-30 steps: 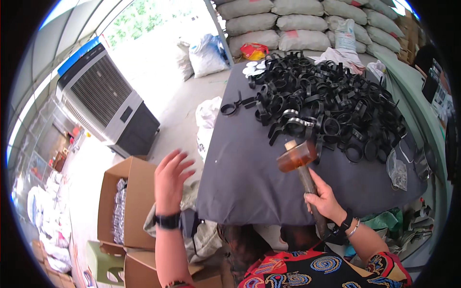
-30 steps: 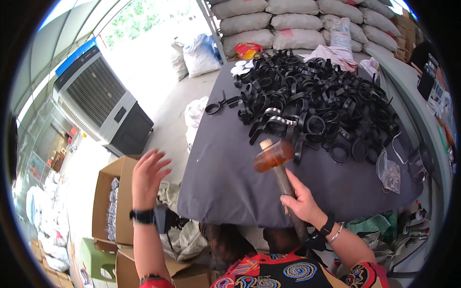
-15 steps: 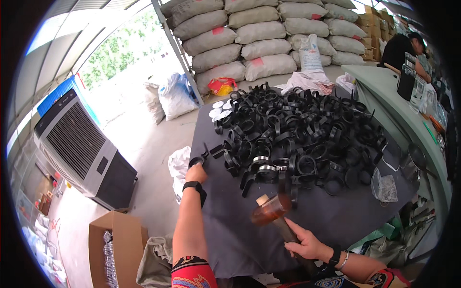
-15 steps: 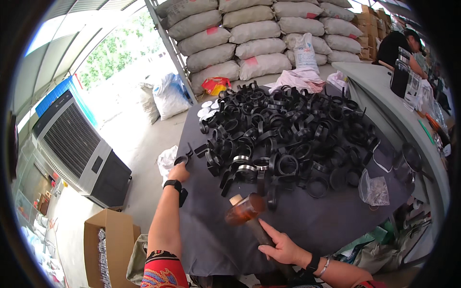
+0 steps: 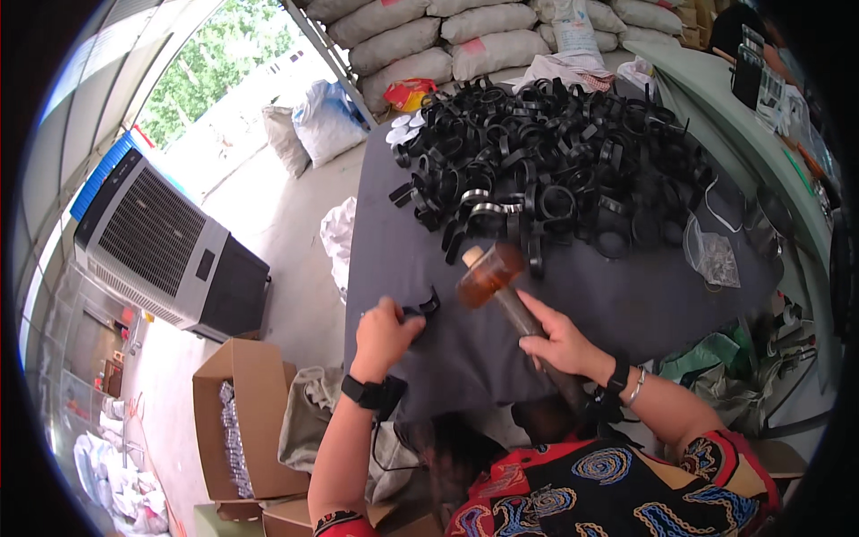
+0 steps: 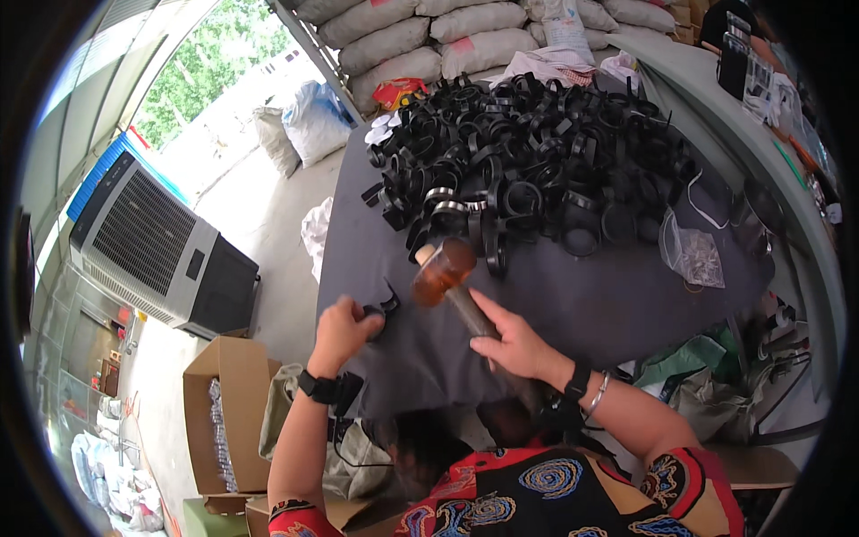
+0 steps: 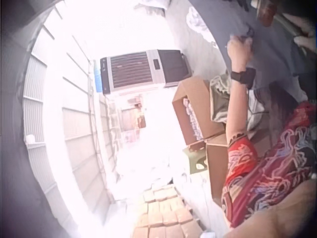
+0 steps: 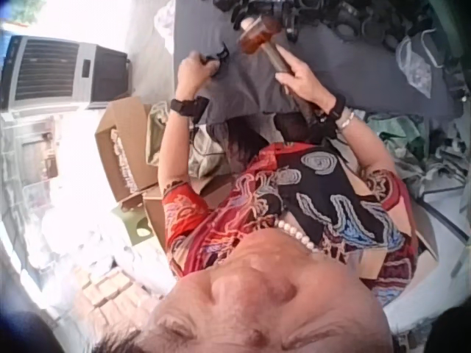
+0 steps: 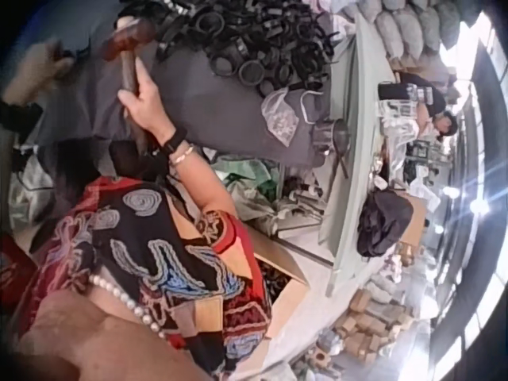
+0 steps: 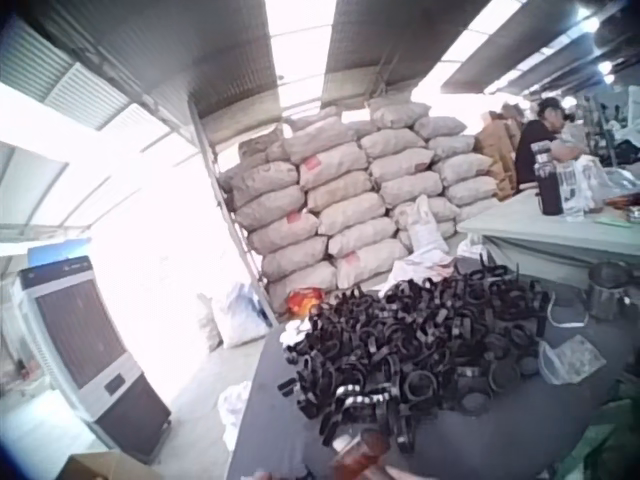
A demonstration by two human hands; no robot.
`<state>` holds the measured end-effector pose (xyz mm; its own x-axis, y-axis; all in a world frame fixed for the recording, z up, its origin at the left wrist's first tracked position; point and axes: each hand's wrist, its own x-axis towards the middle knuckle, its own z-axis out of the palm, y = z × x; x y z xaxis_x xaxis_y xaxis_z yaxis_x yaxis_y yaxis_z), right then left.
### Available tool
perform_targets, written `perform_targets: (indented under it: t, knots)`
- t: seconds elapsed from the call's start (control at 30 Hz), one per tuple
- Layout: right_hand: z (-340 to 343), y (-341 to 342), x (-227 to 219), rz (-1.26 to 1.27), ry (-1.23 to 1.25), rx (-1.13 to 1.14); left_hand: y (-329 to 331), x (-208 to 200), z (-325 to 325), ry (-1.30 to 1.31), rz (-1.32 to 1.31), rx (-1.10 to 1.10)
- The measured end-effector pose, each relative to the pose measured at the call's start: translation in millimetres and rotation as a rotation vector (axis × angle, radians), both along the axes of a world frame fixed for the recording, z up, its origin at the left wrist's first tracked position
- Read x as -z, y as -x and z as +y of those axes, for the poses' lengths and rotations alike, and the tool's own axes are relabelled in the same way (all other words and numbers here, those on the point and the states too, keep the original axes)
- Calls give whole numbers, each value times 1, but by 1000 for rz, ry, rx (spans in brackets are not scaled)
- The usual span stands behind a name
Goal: Using a mallet to assemble or secure circular plastic components on a workbench.
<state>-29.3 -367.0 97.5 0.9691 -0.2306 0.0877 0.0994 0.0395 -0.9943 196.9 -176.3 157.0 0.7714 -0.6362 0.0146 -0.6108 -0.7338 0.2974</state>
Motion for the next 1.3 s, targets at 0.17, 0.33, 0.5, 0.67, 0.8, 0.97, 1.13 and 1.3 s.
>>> perform_targets:
  t: [0.17, 0.33, 0.5, 0.67, 0.8, 0.97, 1.13, 1.3]
  knots:
    - [8, 1, -4, -11, -29, -2, 12, -8, -34, 155, -130, 178]
    - [18, 6, -4, -33, -23, 41, -6, 22, -55, 122, -153, 192]
    - [16, 8, -1, -18, -47, 53, 17, -6, -13, 666, 281, -34]
    - [10, 4, 3, -49, 28, 35, 83, 15, 65, 1335, 909, -376]
    - [13, 5, -3, -18, 8, 32, 138, 70, 110, 1448, 1077, -492]
    - [15, 2, -5, -12, 43, 7, 174, 113, 114, 1391, 987, -397]
    - [16, 0, -6, -3, 135, -17, 173, 118, 104, 1114, 486, -216]
    - [45, 9, -35, -27, 283, -95, 168, 143, 107, 1211, 744, -148]
